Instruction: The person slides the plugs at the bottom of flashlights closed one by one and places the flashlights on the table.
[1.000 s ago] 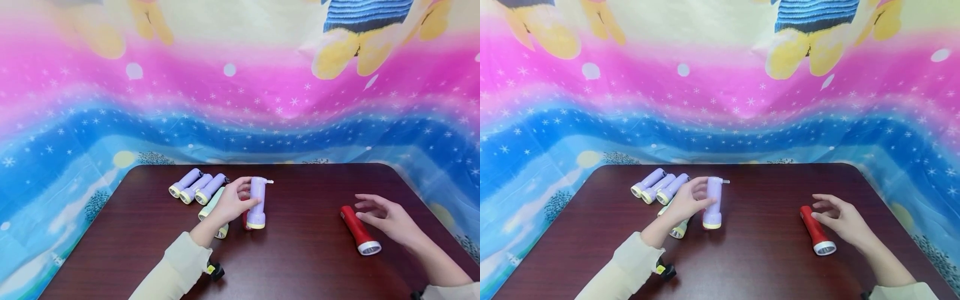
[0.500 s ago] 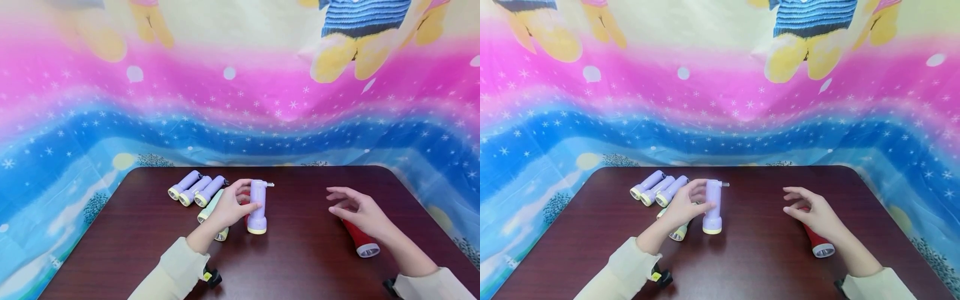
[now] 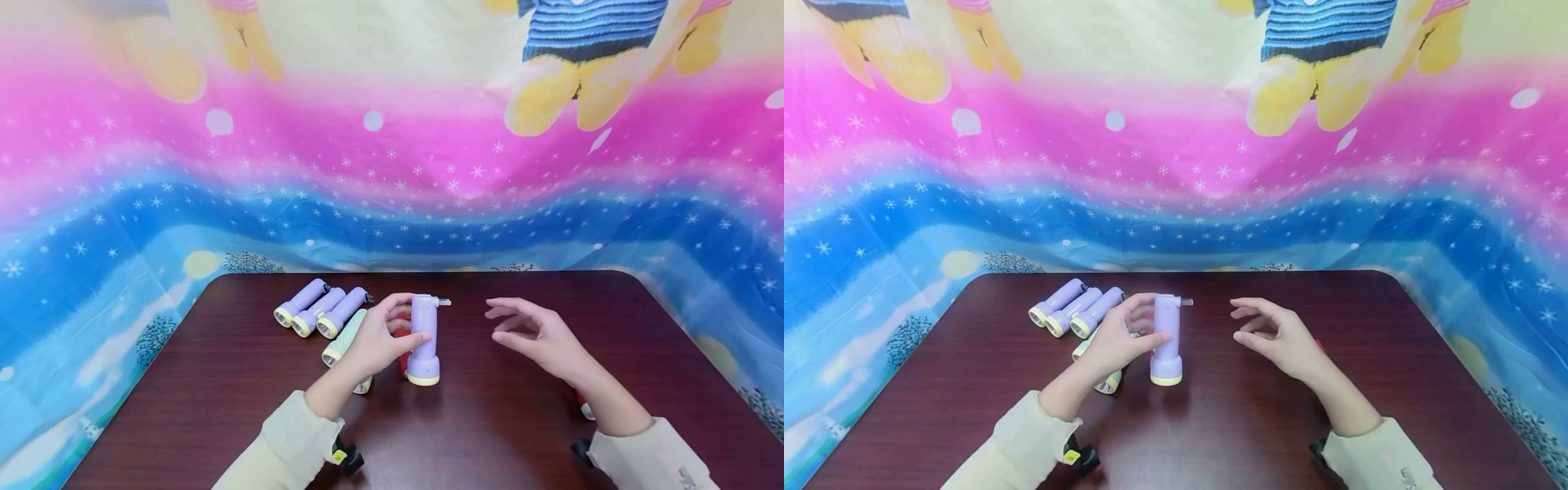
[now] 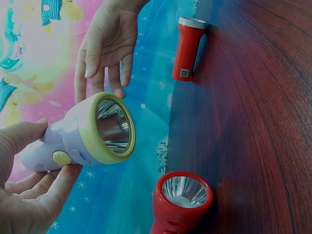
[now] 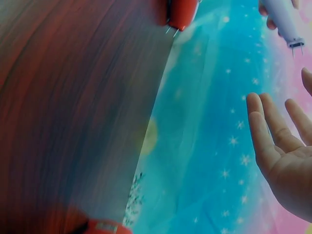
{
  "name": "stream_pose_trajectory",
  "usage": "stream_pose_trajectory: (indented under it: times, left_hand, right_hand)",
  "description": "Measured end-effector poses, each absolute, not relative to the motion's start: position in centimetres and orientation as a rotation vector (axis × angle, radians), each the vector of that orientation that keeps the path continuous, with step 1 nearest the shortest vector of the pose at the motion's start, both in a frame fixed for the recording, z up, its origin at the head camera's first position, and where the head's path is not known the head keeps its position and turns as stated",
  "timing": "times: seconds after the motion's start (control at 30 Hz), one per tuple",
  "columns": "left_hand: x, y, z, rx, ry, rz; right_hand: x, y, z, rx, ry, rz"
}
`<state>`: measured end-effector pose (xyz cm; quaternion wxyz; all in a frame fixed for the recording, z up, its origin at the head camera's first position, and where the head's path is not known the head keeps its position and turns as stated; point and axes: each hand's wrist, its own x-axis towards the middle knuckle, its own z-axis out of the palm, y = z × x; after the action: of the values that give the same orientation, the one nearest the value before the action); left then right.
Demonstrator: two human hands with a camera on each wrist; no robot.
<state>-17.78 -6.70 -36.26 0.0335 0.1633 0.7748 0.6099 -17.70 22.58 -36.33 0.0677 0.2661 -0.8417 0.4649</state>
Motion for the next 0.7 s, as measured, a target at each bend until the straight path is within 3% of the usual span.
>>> stream_pose_trajectory:
  times: [0.7]
  left_hand:
    - [-17.1, -6.2, -36.6, 0.499, 2.320, 1.928]
  right_hand:
    - [-17.4, 17.7, -36.8, 0.938, -2.417, 1.720]
